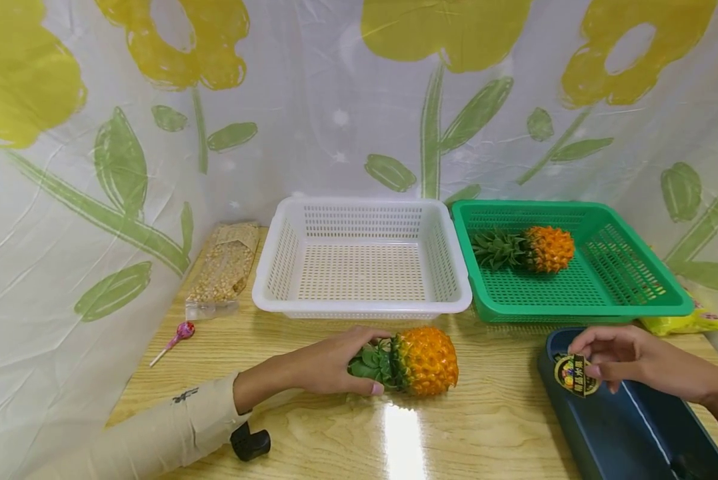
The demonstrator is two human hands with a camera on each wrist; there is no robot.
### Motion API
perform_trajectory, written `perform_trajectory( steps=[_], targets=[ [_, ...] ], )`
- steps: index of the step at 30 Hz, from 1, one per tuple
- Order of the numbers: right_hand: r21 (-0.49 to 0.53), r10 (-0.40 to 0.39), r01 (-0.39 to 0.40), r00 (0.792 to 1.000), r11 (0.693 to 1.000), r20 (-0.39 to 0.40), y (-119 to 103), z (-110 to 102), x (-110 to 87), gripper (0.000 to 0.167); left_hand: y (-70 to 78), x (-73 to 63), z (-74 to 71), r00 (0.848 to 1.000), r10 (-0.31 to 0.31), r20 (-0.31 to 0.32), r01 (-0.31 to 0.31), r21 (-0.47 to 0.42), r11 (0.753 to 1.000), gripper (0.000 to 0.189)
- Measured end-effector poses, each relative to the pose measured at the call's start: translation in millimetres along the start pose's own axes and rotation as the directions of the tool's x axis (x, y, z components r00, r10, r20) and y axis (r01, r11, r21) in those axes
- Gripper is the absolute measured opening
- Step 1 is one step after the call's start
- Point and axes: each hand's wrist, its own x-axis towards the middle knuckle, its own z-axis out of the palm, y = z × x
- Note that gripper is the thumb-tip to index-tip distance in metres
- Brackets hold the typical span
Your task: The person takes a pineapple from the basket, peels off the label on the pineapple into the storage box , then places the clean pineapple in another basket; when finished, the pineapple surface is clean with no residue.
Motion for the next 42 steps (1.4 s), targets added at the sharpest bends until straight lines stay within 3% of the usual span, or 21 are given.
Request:
perform_trajectory(
  steps=[5,10,20,26,29,35,42],
  targets=[
    [0.022,0.1,-0.101,0.994,0.995,0.038,8,-7,-8.4,0.03,0.1,-0.4,-0.9,1.0,0.004,0.004,-0.004,-0.015,1.0,0.088],
    [0.076,0.204,-0.21,0.976,0.975,0.078,16,-10,-12.4,0.028,0.4,-0.7,-1.6,1.0,0.002,0.006,-0.001,-0.023,1.0,0.087],
    [0.098,0.275,-0.282,0.958,0.954,0.081,23,-13,-17.2,0.025,0.4,-0.2,-2.4,1.0,-0.001,0.023,0.002,-0.033,0.999,0.085],
    [0.109,0.337,-0.348,0.935,0.931,0.106,29,-13,-18.1,0.024,0.8,-0.3,-2.0,1.0,-0.005,0.023,0.006,-0.04,0.999,0.084],
    [0.101,0.351,-0.362,0.93,0.927,0.111,34,-12,-17.6,0.023,1.1,-0.4,-1.8,1.0,-0.007,0.023,0.008,-0.04,0.999,0.083],
    [0.089,0.315,-0.329,0.939,0.94,0.141,43,-7,-17.2,0.021,1.2,-0.6,-1.1,1.0,-0.01,0.019,0.01,-0.028,1.0,0.084],
    [0.16,0.298,-0.327,0.937,0.931,0.182,50,-7,-15.0,0.027,1.5,-0.9,-1.3,1.0,-0.012,0.019,0.013,-0.029,1.0,0.085]
  ],
)
